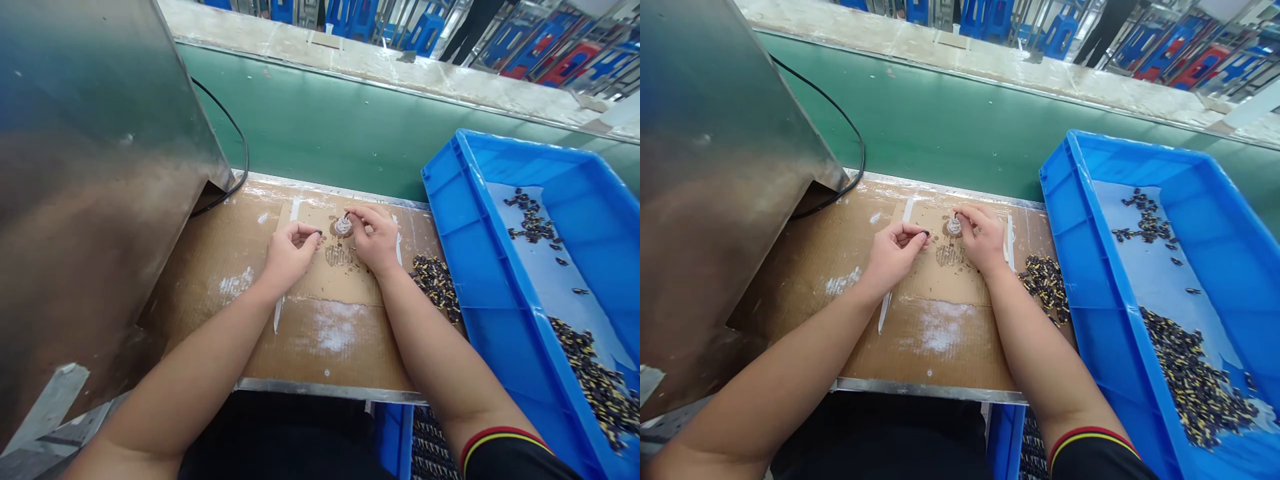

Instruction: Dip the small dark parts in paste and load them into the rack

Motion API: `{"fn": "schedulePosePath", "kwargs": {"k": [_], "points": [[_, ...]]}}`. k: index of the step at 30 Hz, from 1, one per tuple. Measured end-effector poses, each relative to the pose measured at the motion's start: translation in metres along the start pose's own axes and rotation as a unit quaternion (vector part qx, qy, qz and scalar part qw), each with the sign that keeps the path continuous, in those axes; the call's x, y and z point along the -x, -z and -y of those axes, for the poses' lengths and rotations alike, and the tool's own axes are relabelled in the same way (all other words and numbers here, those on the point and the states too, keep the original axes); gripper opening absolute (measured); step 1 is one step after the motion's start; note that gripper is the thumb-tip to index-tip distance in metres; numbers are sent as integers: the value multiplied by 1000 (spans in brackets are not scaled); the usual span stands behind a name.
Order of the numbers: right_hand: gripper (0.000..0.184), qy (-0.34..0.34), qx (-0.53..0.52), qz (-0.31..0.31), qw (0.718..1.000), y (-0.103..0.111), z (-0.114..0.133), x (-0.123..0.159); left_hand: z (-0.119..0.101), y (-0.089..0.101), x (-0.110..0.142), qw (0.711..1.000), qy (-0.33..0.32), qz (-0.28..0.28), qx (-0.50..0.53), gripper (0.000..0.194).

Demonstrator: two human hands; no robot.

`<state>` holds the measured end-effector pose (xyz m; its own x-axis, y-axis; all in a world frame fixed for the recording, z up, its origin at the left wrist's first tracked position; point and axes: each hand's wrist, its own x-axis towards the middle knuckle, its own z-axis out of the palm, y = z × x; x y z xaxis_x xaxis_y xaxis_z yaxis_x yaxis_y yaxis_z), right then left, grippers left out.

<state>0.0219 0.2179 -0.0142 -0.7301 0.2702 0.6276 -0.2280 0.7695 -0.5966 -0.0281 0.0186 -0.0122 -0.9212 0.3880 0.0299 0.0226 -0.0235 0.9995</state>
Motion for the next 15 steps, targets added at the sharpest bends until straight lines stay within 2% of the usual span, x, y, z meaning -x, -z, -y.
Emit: {"fn": "schedulePosePath", "kwargs": {"k": [15], "points": [[22, -13, 8, -12, 1000, 0, 0, 0, -4, -1, 1, 999, 14, 3, 35, 17]]}}
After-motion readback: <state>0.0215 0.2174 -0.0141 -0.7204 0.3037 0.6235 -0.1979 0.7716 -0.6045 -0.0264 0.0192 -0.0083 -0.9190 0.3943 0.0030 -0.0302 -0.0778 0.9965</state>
